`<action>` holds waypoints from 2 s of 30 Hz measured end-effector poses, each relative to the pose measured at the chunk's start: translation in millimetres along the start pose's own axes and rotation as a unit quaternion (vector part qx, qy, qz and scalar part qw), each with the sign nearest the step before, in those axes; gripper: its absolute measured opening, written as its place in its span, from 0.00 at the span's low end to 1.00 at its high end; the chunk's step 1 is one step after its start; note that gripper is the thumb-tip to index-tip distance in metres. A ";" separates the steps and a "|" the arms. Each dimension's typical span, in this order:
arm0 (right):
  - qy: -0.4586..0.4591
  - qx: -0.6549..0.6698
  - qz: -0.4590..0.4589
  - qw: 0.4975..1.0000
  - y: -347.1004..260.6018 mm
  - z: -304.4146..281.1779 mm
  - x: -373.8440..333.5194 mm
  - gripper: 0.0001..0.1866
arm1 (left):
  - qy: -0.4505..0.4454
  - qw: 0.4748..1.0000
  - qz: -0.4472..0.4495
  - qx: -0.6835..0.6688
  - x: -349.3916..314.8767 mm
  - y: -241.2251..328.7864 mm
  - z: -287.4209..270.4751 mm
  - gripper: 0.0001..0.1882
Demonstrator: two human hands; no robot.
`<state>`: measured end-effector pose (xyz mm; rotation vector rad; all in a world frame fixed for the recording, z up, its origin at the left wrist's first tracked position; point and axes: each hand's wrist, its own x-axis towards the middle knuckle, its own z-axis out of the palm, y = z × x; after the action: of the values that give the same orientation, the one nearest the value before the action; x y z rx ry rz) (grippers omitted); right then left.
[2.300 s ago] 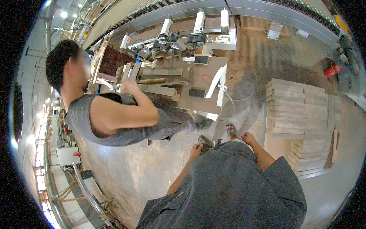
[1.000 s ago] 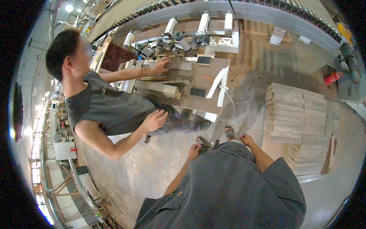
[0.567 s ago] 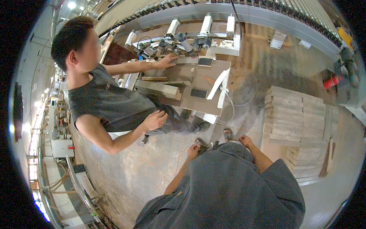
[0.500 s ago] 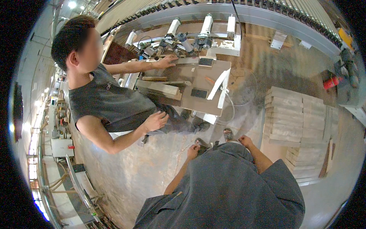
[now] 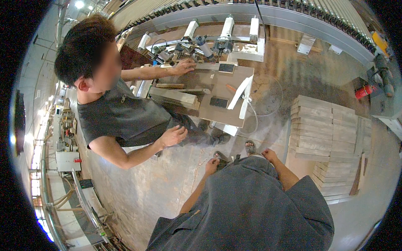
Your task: The person processes wooden components at a workstation by hammering the parts, measuring them with a caliper, and fitting them into the machine.
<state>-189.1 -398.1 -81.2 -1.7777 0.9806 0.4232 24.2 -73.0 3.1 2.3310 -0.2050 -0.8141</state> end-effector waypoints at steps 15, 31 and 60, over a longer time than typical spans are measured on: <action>0.010 -0.004 -0.019 1.000 11.4 3.0 5.3 0.18 | -0.016 1.000 -0.005 0.002 -1.5 3.4 0.0 0.16; 0.009 -0.021 -0.016 1.000 20.8 6.7 13.1 0.19 | -0.009 1.000 -0.011 -0.006 -8.2 4.0 1.5 0.16; -0.004 -0.046 -0.075 0.996 -6.8 7.8 -16.3 0.19 | 0.015 0.999 0.021 -0.020 -23.1 -33.2 -28.2 0.14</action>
<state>-192.5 -383.2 -69.4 -1.9163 0.8257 0.3848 20.8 -24.4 10.7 2.2922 -0.2211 -0.7551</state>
